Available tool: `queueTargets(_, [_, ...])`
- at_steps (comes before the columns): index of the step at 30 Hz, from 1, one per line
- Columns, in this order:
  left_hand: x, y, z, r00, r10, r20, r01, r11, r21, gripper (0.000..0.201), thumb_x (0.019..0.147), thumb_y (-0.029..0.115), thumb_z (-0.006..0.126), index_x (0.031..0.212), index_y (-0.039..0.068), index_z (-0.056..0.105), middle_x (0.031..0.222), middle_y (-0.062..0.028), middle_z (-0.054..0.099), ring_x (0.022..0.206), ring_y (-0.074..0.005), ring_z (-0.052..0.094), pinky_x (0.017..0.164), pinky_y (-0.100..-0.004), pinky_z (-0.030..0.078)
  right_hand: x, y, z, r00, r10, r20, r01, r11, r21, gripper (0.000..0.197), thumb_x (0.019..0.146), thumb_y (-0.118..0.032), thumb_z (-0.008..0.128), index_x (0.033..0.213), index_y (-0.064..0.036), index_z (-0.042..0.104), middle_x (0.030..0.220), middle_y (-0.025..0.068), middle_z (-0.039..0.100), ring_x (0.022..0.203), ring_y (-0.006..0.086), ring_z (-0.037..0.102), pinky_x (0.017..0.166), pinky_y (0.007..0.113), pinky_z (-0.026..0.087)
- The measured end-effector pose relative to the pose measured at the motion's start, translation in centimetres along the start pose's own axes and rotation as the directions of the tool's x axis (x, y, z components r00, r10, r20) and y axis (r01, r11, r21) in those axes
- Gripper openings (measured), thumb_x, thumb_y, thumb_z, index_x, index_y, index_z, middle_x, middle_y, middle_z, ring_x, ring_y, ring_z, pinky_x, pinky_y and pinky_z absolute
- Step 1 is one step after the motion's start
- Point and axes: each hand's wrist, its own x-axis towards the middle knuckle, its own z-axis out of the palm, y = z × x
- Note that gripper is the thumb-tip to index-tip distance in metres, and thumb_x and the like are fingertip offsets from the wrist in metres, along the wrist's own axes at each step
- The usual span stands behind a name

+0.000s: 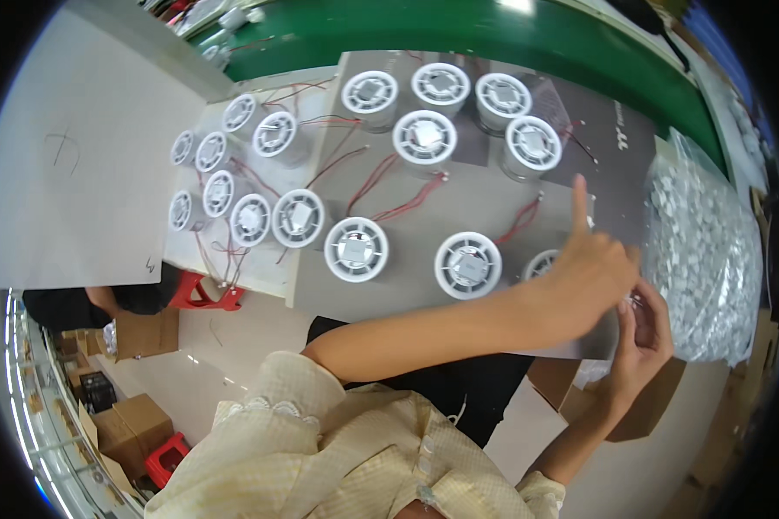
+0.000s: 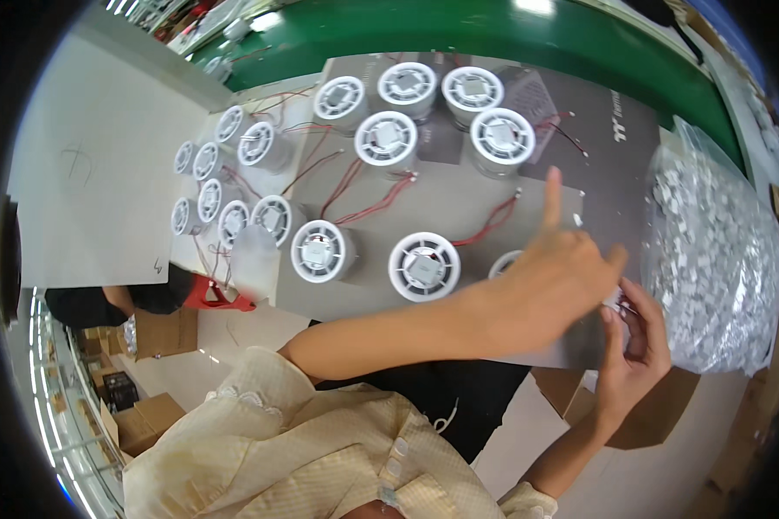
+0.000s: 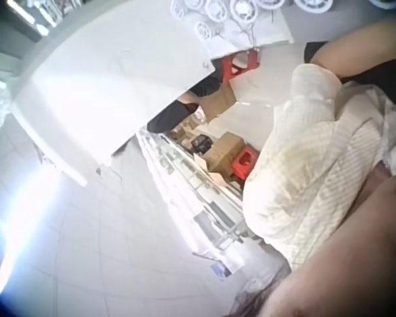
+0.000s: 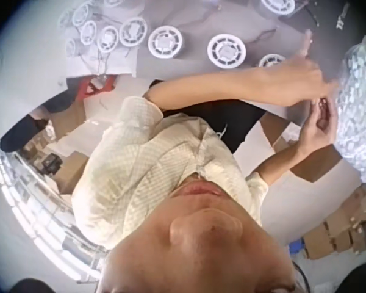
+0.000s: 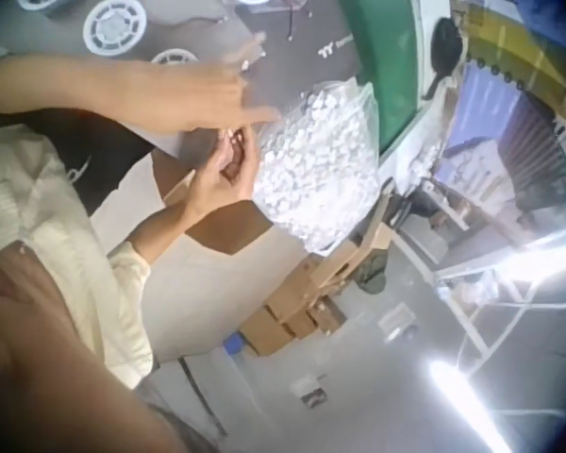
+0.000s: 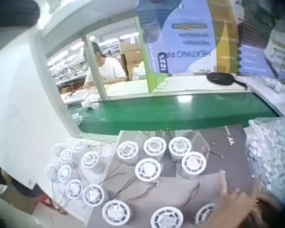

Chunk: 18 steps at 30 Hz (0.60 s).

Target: Assembling electronic components by connecting wires from plastic housings to connectors on an assembly line.

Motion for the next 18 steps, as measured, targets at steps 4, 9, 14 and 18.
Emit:
queueTargets(4, [0.2, 0.1, 1.7, 0.997, -0.050, 0.051, 0.047, 0.997, 0.062, 0.012, 0.070, 0.009, 0.070, 0.079, 0.000, 0.070, 0.071, -0.0156, 0.066, 0.083, -0.0320, 0.066, 0.106, -0.0795, 0.014, -0.1, -0.7, 1.1, 0.997, -0.063, 0.035, 0.061, 0.997, 0.054, 0.031, 0.088, 0.009, 0.064, 0.119, 0.0067, 0.062, 0.117, 0.0125, 0.064, 0.104, 0.0165, 0.063, 0.093, 0.028, 0.051])
queueTargets(9, [0.4, 2.1, 2.1, 0.999, -0.046, -0.010, 0.047, 0.993, 0.112, 0.009, 0.074, 0.011, 0.067, 0.079, 0.007, 0.073, 0.080, -0.0144, 0.067, 0.087, -0.0301, 0.066, 0.110, -0.0754, 0.011, -0.7, 0.9, 1.2, 0.998, 0.006, -0.061, 0.004, 0.989, 0.150, 0.033, 0.090, 0.007, 0.064, 0.123, 0.0080, 0.059, 0.118, 0.0133, 0.065, 0.108, 0.0176, 0.063, 0.097, 0.029, 0.049])
queueTargets(14, [-0.3, 0.7, -2.2, 0.995, -0.085, 0.056, 0.077, 0.989, 0.128, 0.015, 0.076, 0.005, 0.064, 0.089, 0.006, 0.072, 0.084, -0.0134, 0.066, 0.095, -0.0320, 0.065, 0.110, -0.0752, 0.013, 0.0, -0.8, 2.4, 0.999, 0.022, -0.037, -0.013, 0.976, 0.215, 0.032, 0.086, 0.006, 0.070, 0.117, 0.0052, 0.064, 0.112, 0.0123, 0.068, 0.102, 0.0163, 0.065, 0.089, 0.027, 0.053])
queueTargets(18, [-0.5, 0.8, -2.5, 0.970, -0.108, 0.219, 0.082, 0.989, 0.126, 0.017, 0.082, 0.006, 0.062, 0.097, 0.004, 0.071, 0.090, -0.0110, 0.066, 0.099, -0.0303, 0.064, 0.109, -0.0756, 0.015, 0.3, -2.2, 2.0, 0.999, 0.022, 0.027, -0.027, 0.973, 0.228, 0.028, 0.084, 0.009, 0.069, 0.111, 0.0034, 0.066, 0.106, 0.0092, 0.069, 0.096, 0.0144, 0.065, 0.085, 0.027, 0.054])
